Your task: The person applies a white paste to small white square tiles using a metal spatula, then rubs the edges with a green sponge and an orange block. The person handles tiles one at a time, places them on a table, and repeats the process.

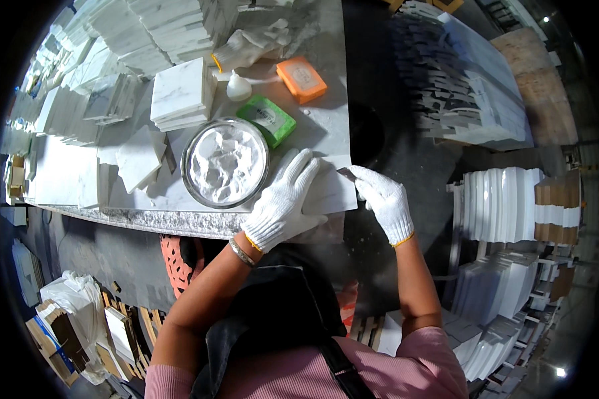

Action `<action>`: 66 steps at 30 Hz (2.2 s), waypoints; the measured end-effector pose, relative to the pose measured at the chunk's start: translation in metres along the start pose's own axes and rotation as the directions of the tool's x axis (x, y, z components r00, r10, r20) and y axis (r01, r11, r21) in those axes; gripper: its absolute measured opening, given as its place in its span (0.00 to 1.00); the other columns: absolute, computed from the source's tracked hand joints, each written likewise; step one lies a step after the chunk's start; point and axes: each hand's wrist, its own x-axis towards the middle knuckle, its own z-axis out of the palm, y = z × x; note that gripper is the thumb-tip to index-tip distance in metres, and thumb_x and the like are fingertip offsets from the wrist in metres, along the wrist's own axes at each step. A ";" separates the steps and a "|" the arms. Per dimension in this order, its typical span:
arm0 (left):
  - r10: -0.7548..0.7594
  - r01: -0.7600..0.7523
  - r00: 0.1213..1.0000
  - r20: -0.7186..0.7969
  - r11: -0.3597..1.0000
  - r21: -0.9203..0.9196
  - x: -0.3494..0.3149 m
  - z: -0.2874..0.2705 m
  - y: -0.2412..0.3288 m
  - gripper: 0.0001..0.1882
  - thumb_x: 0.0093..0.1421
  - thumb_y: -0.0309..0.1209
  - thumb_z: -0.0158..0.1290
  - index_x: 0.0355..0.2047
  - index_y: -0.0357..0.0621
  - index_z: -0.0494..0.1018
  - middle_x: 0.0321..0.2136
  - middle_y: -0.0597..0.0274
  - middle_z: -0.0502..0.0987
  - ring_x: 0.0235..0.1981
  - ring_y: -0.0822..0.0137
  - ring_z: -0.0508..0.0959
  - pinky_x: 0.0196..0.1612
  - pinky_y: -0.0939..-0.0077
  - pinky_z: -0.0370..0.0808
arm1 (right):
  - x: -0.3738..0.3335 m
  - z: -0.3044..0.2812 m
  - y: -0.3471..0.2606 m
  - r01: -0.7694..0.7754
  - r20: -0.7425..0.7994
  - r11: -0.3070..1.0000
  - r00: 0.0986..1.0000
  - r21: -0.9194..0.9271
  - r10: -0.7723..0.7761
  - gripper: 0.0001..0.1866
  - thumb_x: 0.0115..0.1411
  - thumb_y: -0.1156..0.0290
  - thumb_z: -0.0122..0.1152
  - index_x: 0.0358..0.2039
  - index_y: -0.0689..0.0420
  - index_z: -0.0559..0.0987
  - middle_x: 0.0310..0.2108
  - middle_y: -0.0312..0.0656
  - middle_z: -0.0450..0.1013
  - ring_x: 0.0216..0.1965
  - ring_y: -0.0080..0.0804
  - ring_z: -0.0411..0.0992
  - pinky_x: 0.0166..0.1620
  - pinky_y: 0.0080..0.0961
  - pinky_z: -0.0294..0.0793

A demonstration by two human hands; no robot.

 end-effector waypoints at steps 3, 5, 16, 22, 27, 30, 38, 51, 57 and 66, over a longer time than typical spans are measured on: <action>0.002 -0.002 1.000 -0.006 1.000 0.012 -0.002 0.002 -0.002 0.51 0.45 0.42 0.71 0.67 0.40 0.61 0.70 0.46 0.58 0.70 0.43 0.59 0.66 0.56 0.69 | -0.019 0.003 0.004 0.048 0.027 0.998 0.998 0.039 -0.049 0.17 0.64 0.77 0.60 0.53 0.57 0.83 0.31 0.33 0.80 0.25 0.13 0.69 0.27 0.15 0.70; 0.001 -0.001 1.000 -0.007 1.000 -0.009 -0.001 0.003 -0.003 0.51 0.45 0.42 0.71 0.67 0.40 0.61 0.70 0.46 0.58 0.70 0.43 0.59 0.65 0.56 0.69 | -0.028 0.003 0.004 0.057 0.011 0.998 0.998 0.024 -0.057 0.18 0.64 0.78 0.60 0.53 0.57 0.83 0.31 0.34 0.80 0.26 0.13 0.70 0.28 0.14 0.71; 0.011 -0.011 1.000 -0.009 0.998 -0.063 0.000 0.000 0.000 0.50 0.45 0.40 0.71 0.67 0.39 0.62 0.69 0.45 0.59 0.69 0.43 0.62 0.64 0.57 0.71 | 0.018 0.009 0.009 0.334 -0.057 0.939 0.939 -0.083 -0.339 0.16 0.64 0.75 0.60 0.52 0.60 0.83 0.44 0.43 0.83 0.29 0.20 0.76 0.29 0.19 0.74; 0.013 -0.014 1.000 -0.025 0.999 -0.041 -0.002 0.001 -0.002 0.50 0.45 0.41 0.71 0.67 0.39 0.62 0.69 0.45 0.59 0.68 0.43 0.63 0.64 0.57 0.71 | -0.018 0.004 0.003 0.244 0.040 0.954 0.970 -0.174 -0.240 0.17 0.64 0.76 0.59 0.52 0.59 0.83 0.40 0.40 0.83 0.27 0.17 0.74 0.30 0.17 0.73; 0.005 -0.005 1.000 0.004 0.997 -0.071 -0.001 -0.001 -0.003 0.50 0.45 0.41 0.71 0.67 0.39 0.62 0.69 0.45 0.58 0.69 0.43 0.61 0.65 0.57 0.70 | 0.017 0.002 -0.005 0.178 0.006 0.979 0.984 -0.102 -0.178 0.16 0.65 0.73 0.60 0.52 0.57 0.83 0.36 0.36 0.83 0.26 0.14 0.70 0.26 0.16 0.69; 0.006 -0.005 1.000 0.008 0.998 -0.066 -0.001 -0.003 0.000 0.50 0.46 0.40 0.71 0.67 0.39 0.62 0.70 0.45 0.58 0.70 0.42 0.59 0.66 0.56 0.69 | 0.027 0.007 -0.002 0.200 -0.004 0.977 0.980 -0.068 -0.201 0.16 0.65 0.73 0.60 0.52 0.58 0.83 0.38 0.37 0.83 0.27 0.14 0.71 0.27 0.16 0.70; 0.015 -0.016 1.000 -0.014 0.997 -0.076 -0.005 0.000 -0.005 0.50 0.45 0.40 0.71 0.67 0.40 0.62 0.70 0.43 0.58 0.70 0.41 0.59 0.65 0.56 0.69 | -0.013 0.002 -0.012 0.141 0.105 0.973 0.987 -0.184 -0.123 0.14 0.64 0.74 0.60 0.49 0.58 0.84 0.45 0.48 0.82 0.43 0.37 0.82 0.46 0.30 0.81; 0.062 -0.066 0.996 -0.058 0.995 -0.073 0.001 0.002 -0.005 0.50 0.45 0.37 0.71 0.67 0.41 0.61 0.69 0.42 0.58 0.68 0.40 0.63 0.62 0.57 0.73 | 0.002 -0.003 -0.009 0.249 0.106 0.955 0.966 -0.159 -0.235 0.14 0.64 0.75 0.60 0.49 0.60 0.83 0.46 0.47 0.82 0.47 0.40 0.81 0.50 0.30 0.80; 0.007 -0.007 1.000 -0.004 0.995 -0.102 0.000 0.003 -0.008 0.51 0.46 0.37 0.71 0.68 0.39 0.60 0.70 0.41 0.57 0.69 0.40 0.61 0.65 0.55 0.70 | 0.018 -0.020 -0.009 0.430 0.298 0.855 0.890 -0.291 -0.346 0.15 0.60 0.74 0.64 0.48 0.55 0.85 0.42 0.42 0.83 0.34 0.38 0.81 0.37 0.29 0.82; -0.042 0.050 0.995 0.085 0.994 -0.098 0.002 0.001 -0.005 0.51 0.46 0.37 0.73 0.67 0.35 0.61 0.69 0.35 0.58 0.68 0.37 0.62 0.66 0.52 0.69 | 0.030 -0.018 0.002 0.385 0.324 0.907 0.891 -0.168 -0.319 0.20 0.54 0.78 0.65 0.48 0.49 0.86 0.28 0.38 0.79 0.25 0.36 0.76 0.29 0.30 0.78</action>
